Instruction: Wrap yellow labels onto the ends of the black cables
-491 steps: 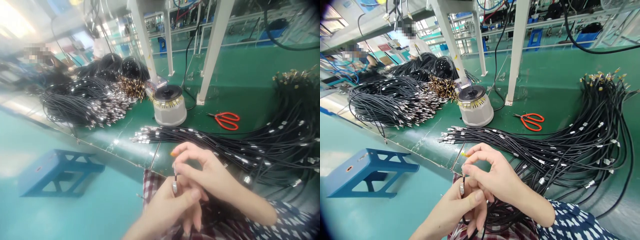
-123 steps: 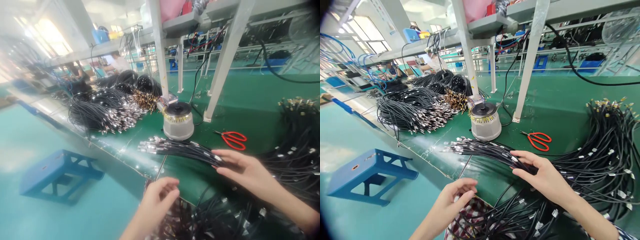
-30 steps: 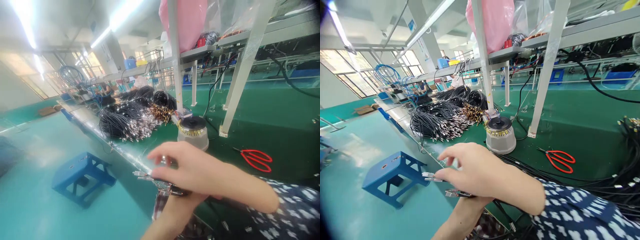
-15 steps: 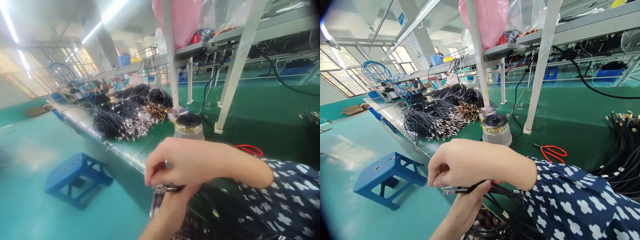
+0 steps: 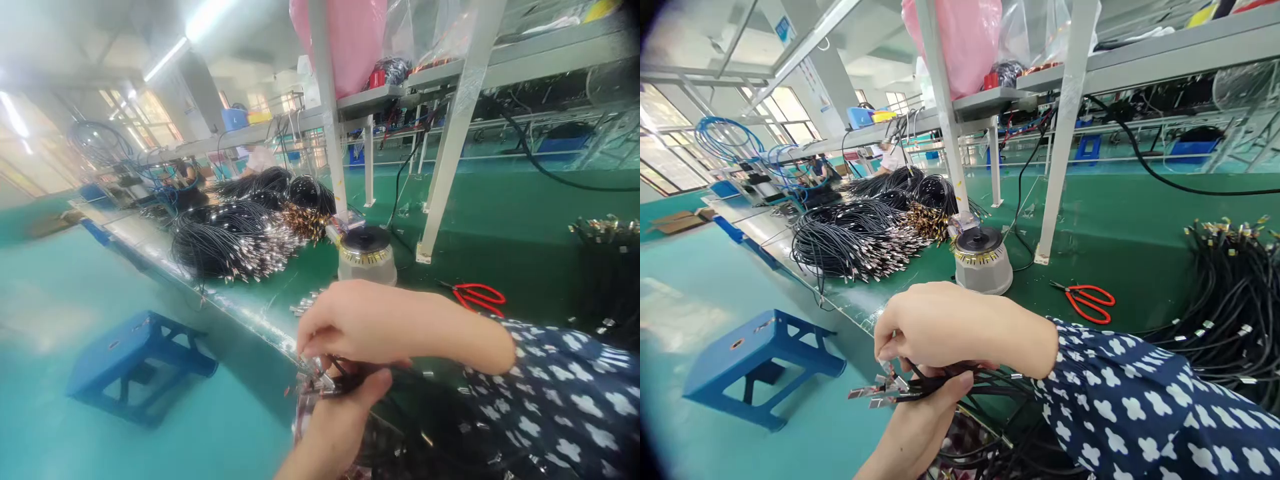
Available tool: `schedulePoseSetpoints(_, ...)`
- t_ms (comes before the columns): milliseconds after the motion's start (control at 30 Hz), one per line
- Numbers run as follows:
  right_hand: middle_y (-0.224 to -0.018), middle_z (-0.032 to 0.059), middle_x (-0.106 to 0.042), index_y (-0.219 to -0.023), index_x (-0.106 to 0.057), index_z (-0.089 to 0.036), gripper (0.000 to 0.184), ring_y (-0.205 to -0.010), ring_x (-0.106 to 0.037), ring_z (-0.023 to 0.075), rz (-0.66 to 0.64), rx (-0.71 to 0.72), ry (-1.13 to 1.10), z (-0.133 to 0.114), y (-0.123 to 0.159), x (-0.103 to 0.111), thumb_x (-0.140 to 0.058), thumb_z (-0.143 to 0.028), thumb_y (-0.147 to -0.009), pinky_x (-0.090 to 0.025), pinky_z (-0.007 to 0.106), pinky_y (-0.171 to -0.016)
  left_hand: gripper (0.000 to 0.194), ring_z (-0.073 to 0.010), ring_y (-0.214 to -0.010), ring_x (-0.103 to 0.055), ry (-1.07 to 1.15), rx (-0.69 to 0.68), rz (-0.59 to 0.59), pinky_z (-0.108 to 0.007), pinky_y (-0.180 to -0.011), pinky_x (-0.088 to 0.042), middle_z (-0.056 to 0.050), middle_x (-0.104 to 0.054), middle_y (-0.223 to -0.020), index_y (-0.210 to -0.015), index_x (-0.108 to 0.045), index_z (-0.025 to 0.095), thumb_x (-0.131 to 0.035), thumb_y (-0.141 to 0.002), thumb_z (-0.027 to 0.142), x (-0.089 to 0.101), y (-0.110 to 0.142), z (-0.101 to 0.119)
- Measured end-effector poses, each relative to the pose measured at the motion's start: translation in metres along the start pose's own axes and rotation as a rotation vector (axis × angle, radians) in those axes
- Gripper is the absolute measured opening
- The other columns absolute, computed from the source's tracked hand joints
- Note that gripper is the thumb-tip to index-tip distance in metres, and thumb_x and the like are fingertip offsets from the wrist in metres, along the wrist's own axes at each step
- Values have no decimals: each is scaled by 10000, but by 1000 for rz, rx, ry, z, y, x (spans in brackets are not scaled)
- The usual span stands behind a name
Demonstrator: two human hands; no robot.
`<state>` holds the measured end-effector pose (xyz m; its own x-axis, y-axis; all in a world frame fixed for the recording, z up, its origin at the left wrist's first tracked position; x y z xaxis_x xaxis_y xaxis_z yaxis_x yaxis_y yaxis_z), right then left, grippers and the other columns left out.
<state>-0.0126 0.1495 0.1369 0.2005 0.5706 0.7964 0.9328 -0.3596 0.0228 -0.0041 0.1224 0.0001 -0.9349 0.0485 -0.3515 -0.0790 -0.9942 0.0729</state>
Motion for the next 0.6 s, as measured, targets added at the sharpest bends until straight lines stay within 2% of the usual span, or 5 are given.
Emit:
schedulePoseSetpoints(200, -691, -41, -671, -992, -738, -192, 226, -547, -568, 65, 34, -18, -191, 2, 16, 12, -569, -126, -858, -409, 165, -549, 157, -315, -1116, -608, -64, -27, -119, -456, -1038, -401, -86, -759, -991, -854, -761, 189, -635, -855, 285, -10, 3, 11)
schedulePoseSetpoints(333, -773, -47, -665, -1154, -663, -231, 287, -536, -543, 66, 73, -25, -272, -1, 24, 9, -625, -296, -877, -391, 172, -506, 164, -313, -1019, -636, -89, 13, 10, -449, -965, -452, -79, -755, -888, -825, -740, 189, -641, -828, 320, 4, -4, 1)
schedulePoseSetpoints(433, -651, -52, -600, -829, -699, -184, 179, -581, -518, 89, 221, -61, -149, 3, 25, 6, -741, -349, -776, -345, 188, -497, 226, -326, -968, -639, -100, 48, 194, -433, -864, -501, -79, -739, -813, -896, -721, 186, -751, -706, 303, 30, -6, -14)
schedulePoseSetpoints(500, -621, -50, -572, -657, -645, -167, 207, -592, -499, 90, 288, -79, -100, 5, 27, 1, -762, -307, -753, -325, 199, -509, 279, -325, -947, -639, -104, 51, 249, -414, -812, -515, -79, -730, -784, -915, -709, 183, -780, -657, 261, 40, -6, -20)
schedulePoseSetpoints(600, -695, -41, -594, -669, -631, -171, 167, -643, -504, 97, 339, -88, -28, 8, 33, -4, -754, -245, -755, -331, 212, -557, 250, -317, -946, -635, -113, 44, 259, -394, -789, -517, -74, -730, -795, -905, -704, 188, -765, -664, 216, 45, -3, -20)
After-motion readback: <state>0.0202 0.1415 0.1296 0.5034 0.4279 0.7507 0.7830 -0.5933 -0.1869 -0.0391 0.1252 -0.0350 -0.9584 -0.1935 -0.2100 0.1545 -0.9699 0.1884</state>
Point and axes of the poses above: each hand's wrist, its own y-axis away from the middle knuckle, its own x-axis out of the back of the hand, z = x × y, the point moved 10 cm from there along -y, towards the middle knuckle
